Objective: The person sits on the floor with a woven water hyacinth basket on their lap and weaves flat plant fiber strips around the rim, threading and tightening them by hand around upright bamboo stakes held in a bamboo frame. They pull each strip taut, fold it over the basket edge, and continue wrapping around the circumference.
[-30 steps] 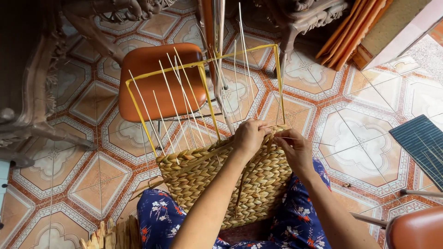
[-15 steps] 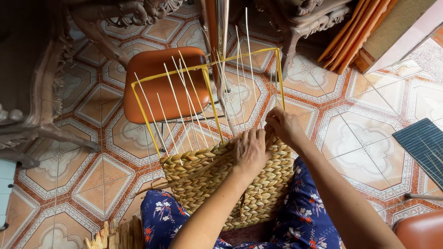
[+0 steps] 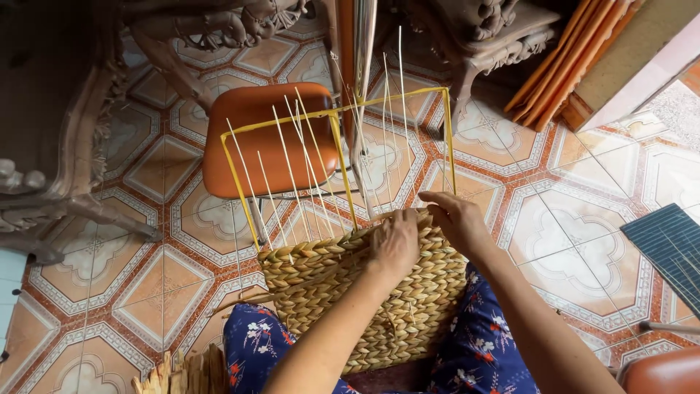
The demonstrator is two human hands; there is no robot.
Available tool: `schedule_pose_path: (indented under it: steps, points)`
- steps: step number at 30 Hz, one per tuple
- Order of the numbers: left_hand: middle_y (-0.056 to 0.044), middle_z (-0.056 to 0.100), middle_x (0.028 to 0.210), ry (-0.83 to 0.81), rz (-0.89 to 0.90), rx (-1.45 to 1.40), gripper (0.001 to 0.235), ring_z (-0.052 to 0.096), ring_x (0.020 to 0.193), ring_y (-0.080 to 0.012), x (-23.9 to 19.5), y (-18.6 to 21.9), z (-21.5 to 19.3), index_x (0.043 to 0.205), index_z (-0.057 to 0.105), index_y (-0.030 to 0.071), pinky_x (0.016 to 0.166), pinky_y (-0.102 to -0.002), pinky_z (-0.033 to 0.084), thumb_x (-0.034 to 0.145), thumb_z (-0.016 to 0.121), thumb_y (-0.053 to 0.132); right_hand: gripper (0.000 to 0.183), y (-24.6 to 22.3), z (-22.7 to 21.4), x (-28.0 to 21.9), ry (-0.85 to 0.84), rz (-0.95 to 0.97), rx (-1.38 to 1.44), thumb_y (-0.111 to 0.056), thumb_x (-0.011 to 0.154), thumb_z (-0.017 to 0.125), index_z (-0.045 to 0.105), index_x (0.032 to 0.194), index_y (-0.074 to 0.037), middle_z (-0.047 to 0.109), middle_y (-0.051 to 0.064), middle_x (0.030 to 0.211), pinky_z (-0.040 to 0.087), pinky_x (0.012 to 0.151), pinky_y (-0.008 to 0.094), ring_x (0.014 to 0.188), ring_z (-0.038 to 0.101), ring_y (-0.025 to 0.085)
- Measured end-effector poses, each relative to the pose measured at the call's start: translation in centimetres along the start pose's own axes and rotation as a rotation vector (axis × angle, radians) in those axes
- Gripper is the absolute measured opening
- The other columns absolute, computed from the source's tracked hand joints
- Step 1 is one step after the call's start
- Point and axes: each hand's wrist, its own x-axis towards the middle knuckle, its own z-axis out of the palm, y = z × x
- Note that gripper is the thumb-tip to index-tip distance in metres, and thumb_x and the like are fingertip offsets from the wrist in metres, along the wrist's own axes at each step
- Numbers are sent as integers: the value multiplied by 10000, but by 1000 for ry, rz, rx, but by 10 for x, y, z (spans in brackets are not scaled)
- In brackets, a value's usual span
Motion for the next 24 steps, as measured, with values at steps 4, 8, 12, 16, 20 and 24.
schedule_pose_path:
  steps: [4, 8, 12, 16, 20, 24]
  points:
    - [-175, 665, 831, -285, -110, -204, 292, 606, 592, -224, 0, -1, -38, 1246, 470, -51, 475, -328, 539, 982, 548, 46, 293, 1, -5, -2, -62, 55, -22, -122, 975, 623, 707, 1254, -92, 780, 91, 1032, 647, 680, 295, 747, 763, 161]
    - [-141, 655, 847, -245, 136, -264, 190, 581, 508, -199, 5, -34, -58, 1194, 566, 14, 383, -250, 508, 1025, 487, -26, 362, -5, -16, 8, -304, 152, -80, -174, 932, 671, 683, 1288, -109, 795, 83, 966, 634, 724, 319, 752, 773, 169]
    - [-83, 676, 918, -167, 253, -252, 284, 617, 549, -160, -1, -76, -96, 1102, 670, 145, 437, -209, 525, 1013, 480, -47, 371, 16, -7, 9, -235, -94, -82, -179, 855, 757, 730, 1200, -44, 781, 121, 1045, 619, 750, 352, 832, 755, 207]
    - [-22, 701, 986, 175, 342, -196, 151, 666, 819, -155, 4, -50, -188, 997, 692, 179, 706, -238, 604, 923, 590, 97, 220, 15, 9, 19, -226, 124, -94, -188, 890, 728, 774, 1073, -75, 779, 81, 966, 641, 742, 328, 782, 759, 214]
    - [-58, 675, 934, 530, 399, -232, 197, 646, 847, -204, -9, 0, -208, 904, 704, 116, 771, -372, 577, 828, 731, 295, 172, 20, 20, 14, -74, 104, -123, -158, 936, 678, 698, 1025, -12, 741, 133, 917, 599, 704, 385, 771, 731, 263]
    - [-26, 678, 764, 323, 305, -359, 244, 638, 775, -184, -18, 18, -111, 840, 718, 119, 684, -342, 561, 970, 702, 325, 166, 25, 24, 12, -16, 158, -117, -183, 957, 654, 667, 1040, -39, 745, 133, 858, 583, 656, 391, 740, 728, 258]
